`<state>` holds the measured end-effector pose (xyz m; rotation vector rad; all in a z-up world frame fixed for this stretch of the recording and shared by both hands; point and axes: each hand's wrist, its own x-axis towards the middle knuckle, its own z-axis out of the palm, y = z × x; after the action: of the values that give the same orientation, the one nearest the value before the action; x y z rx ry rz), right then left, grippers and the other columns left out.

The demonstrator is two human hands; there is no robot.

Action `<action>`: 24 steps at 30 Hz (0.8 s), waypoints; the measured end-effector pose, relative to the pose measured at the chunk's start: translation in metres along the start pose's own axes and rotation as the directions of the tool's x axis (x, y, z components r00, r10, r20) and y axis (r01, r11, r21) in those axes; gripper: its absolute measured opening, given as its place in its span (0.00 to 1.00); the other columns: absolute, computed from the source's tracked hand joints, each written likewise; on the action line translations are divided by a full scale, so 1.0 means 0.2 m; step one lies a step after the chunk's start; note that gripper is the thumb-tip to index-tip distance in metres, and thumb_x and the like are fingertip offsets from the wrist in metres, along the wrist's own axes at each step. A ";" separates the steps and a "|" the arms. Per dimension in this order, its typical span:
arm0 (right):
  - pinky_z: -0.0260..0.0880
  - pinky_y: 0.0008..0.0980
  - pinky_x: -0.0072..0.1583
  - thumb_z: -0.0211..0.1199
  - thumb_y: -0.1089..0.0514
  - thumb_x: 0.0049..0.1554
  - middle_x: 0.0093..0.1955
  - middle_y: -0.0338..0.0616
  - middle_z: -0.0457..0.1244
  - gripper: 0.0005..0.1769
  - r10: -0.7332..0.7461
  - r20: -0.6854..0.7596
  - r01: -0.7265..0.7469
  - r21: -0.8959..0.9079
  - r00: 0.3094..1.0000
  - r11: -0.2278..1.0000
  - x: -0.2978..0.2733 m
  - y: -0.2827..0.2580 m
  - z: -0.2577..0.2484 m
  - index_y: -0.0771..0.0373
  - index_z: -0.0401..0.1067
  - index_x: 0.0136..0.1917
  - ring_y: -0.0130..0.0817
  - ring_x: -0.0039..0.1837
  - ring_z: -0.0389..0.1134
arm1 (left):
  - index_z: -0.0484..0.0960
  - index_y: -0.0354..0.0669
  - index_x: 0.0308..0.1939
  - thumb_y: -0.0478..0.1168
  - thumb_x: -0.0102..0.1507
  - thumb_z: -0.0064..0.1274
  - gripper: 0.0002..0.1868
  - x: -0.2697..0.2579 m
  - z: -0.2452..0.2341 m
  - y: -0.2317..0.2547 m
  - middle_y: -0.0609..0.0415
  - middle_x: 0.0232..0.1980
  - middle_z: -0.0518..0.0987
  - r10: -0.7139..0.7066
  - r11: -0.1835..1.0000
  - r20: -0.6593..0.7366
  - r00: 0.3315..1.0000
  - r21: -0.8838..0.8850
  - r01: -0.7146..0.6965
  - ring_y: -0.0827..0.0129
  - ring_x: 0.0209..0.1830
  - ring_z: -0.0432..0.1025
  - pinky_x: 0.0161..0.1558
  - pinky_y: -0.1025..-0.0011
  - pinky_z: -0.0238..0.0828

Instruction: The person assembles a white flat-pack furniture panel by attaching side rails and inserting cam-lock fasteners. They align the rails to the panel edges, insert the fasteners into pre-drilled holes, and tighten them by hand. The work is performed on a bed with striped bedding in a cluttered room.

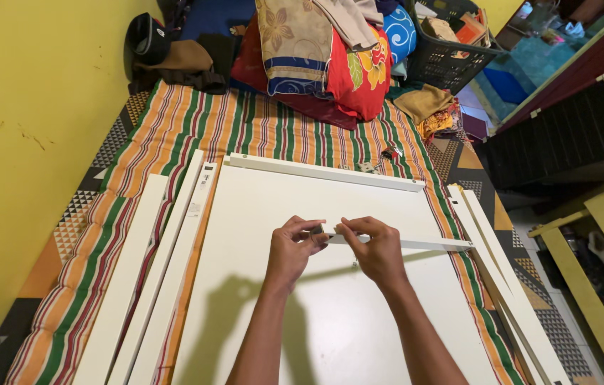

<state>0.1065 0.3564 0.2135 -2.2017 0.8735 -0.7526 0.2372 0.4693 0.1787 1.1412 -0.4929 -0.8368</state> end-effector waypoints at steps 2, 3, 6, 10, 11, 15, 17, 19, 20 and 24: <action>0.74 0.34 0.44 0.70 0.55 0.55 0.46 0.43 0.74 0.10 0.069 0.045 -0.069 -0.009 0.997 0.998 0.01 -0.01 0.00 0.61 0.84 0.48 0.33 0.41 0.75 | 0.87 0.32 0.48 0.26 0.58 0.62 0.14 0.01 -0.01 0.00 0.58 0.40 0.73 -0.009 1.000 -0.007 1.000 0.008 0.009 0.73 0.39 0.76 0.47 0.74 0.81; 0.75 0.34 0.46 0.70 0.54 0.55 0.46 0.44 0.74 0.10 0.027 0.064 -0.025 -0.027 0.998 0.999 0.02 -0.03 0.00 0.61 0.84 0.48 0.33 0.42 0.75 | 0.87 0.33 0.48 0.26 0.58 0.61 0.14 0.01 -0.01 0.00 0.58 0.40 0.73 -0.014 1.000 -0.014 1.000 0.019 0.014 0.73 0.39 0.77 0.47 0.74 0.81; 0.75 0.35 0.48 0.71 0.53 0.56 0.49 0.47 0.71 0.11 -0.042 0.111 0.054 -0.112 0.993 0.992 0.02 -0.05 0.01 0.60 0.84 0.49 0.33 0.45 0.74 | 0.87 0.33 0.47 0.26 0.58 0.61 0.13 0.01 -0.04 -0.02 0.58 0.40 0.74 0.010 0.999 -0.018 1.000 0.032 -0.009 0.73 0.38 0.77 0.46 0.75 0.84; 0.74 0.38 0.49 0.71 0.50 0.55 0.59 0.45 0.67 0.17 -0.048 0.177 0.089 -0.234 0.983 0.968 -0.02 -0.04 0.07 0.52 0.80 0.58 0.40 0.44 0.73 | 0.87 0.34 0.47 0.27 0.59 0.60 0.12 0.04 -0.07 -0.06 0.56 0.39 0.76 -0.055 0.996 -0.083 0.995 0.059 0.060 0.71 0.36 0.78 0.41 0.74 0.84; 0.74 0.39 0.50 0.71 0.50 0.54 0.60 0.43 0.67 0.20 -0.064 0.201 0.113 -0.244 0.978 0.963 -0.02 -0.02 0.08 0.50 0.79 0.61 0.41 0.44 0.73 | 0.86 0.34 0.47 0.26 0.60 0.60 0.11 0.05 -0.08 -0.08 0.56 0.40 0.76 -0.050 0.994 -0.110 0.993 0.095 0.061 0.70 0.36 0.77 0.39 0.73 0.80; 0.73 0.45 0.51 0.73 0.56 0.49 0.62 0.49 0.64 0.33 -0.168 0.262 0.227 -0.217 0.950 0.949 0.01 0.14 0.11 0.48 0.73 0.68 0.50 0.53 0.71 | 0.82 0.36 0.48 0.26 0.63 0.55 0.10 0.08 -0.14 -0.21 0.54 0.42 0.77 -0.024 0.976 -0.183 0.983 0.209 0.063 0.71 0.36 0.77 0.37 0.70 0.75; 0.72 0.45 0.53 0.69 0.60 0.50 0.61 0.46 0.65 0.37 -0.058 0.284 0.141 -0.283 0.957 0.949 0.03 0.25 0.13 0.48 0.67 0.73 0.48 0.55 0.71 | 0.79 0.37 0.48 0.25 0.64 0.52 0.10 0.12 -0.17 -0.27 0.53 0.42 0.77 0.005 0.954 -0.204 0.979 0.295 0.057 0.71 0.37 0.78 0.38 0.69 0.76; 0.73 0.44 0.53 0.62 0.64 0.56 0.58 0.43 0.68 0.28 0.055 0.308 0.055 -0.339 0.950 0.939 0.05 0.36 0.16 0.46 0.71 0.68 0.46 0.54 0.72 | 0.77 0.37 0.48 0.24 0.64 0.51 0.11 0.14 -0.20 -0.30 0.51 0.43 0.78 0.041 0.901 -0.216 0.976 0.430 0.057 0.68 0.38 0.79 0.38 0.68 0.76; 0.73 0.44 0.53 0.58 0.66 0.59 0.57 0.41 0.69 0.25 0.112 0.314 0.012 -0.369 0.943 0.929 0.06 0.42 0.17 0.45 0.74 0.66 0.44 0.53 0.73 | 0.78 0.37 0.48 0.21 0.61 0.50 0.14 0.14 -0.21 -0.31 0.51 0.45 0.78 0.035 0.828 -0.195 0.980 0.555 0.081 0.66 0.42 0.78 0.44 0.67 0.78; 0.76 0.42 0.49 0.57 0.67 0.58 0.54 0.42 0.70 0.20 0.034 0.286 0.079 -0.374 0.958 0.924 0.06 0.60 0.31 0.49 0.79 0.57 0.43 0.49 0.75 | 0.79 0.42 0.52 0.19 0.59 0.50 0.21 0.20 -0.17 -0.33 0.53 0.56 0.78 -0.106 0.299 -0.121 0.987 0.943 0.148 0.60 0.61 0.70 0.68 0.41 0.54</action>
<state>0.1119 0.2994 0.0901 -2.5844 0.9026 -0.2670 0.2660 0.4464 0.1025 2.3622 -0.9475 -0.6059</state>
